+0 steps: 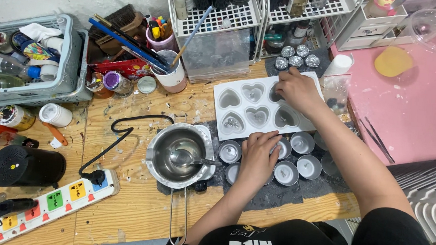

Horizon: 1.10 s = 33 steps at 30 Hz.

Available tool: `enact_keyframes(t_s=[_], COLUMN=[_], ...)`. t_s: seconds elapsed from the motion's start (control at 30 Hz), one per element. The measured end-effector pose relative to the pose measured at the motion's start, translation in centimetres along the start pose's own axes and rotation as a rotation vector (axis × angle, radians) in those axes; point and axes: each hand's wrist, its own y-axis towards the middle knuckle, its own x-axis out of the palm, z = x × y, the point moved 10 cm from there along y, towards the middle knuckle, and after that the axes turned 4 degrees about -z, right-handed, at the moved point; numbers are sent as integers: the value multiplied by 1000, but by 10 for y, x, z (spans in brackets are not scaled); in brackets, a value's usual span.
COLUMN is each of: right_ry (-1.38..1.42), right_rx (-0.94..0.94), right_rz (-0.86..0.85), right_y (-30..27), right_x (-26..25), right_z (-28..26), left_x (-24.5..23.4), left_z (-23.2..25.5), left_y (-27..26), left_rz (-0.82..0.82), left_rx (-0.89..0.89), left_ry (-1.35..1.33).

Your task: Placing wicks and metal bases into small candle cups at a workbench.

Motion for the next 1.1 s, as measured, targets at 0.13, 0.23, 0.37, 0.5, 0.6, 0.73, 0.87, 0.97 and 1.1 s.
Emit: enact_keyframes(t_s=[0.13, 0.23, 0.37, 0.5, 0.6, 0.73, 0.87, 0.97, 1.1], right_ry=[6, 12, 23, 69, 169, 326, 301, 230, 211], right_rx=[6, 10, 23, 47, 139, 297, 524, 596, 519], right_rz=[-5, -5, -9, 40, 135, 258, 293, 245, 148], right_y=[-1, -1, -2, -9, -37, -109, -193, -232, -249], right_x=[3, 4, 0, -20, -59, -115, -117, -93, -43], right_z=[3, 5, 6, 16, 35, 53, 74, 77, 75], left_x=[-1, 0, 0, 1, -1, -1, 3, 11, 28], left_z=[0, 0, 0, 0, 3, 3, 9, 17, 36], left_y=[0, 0, -1, -1, 0, -1, -3, -4, -9], left_rz=[2, 5, -1, 2, -17, -9, 25, 34, 29], left_rx=[-1, 9, 9, 11, 10, 19, 70, 116, 226], left_ry=[6, 21, 20, 17, 17, 3, 44, 64, 97])
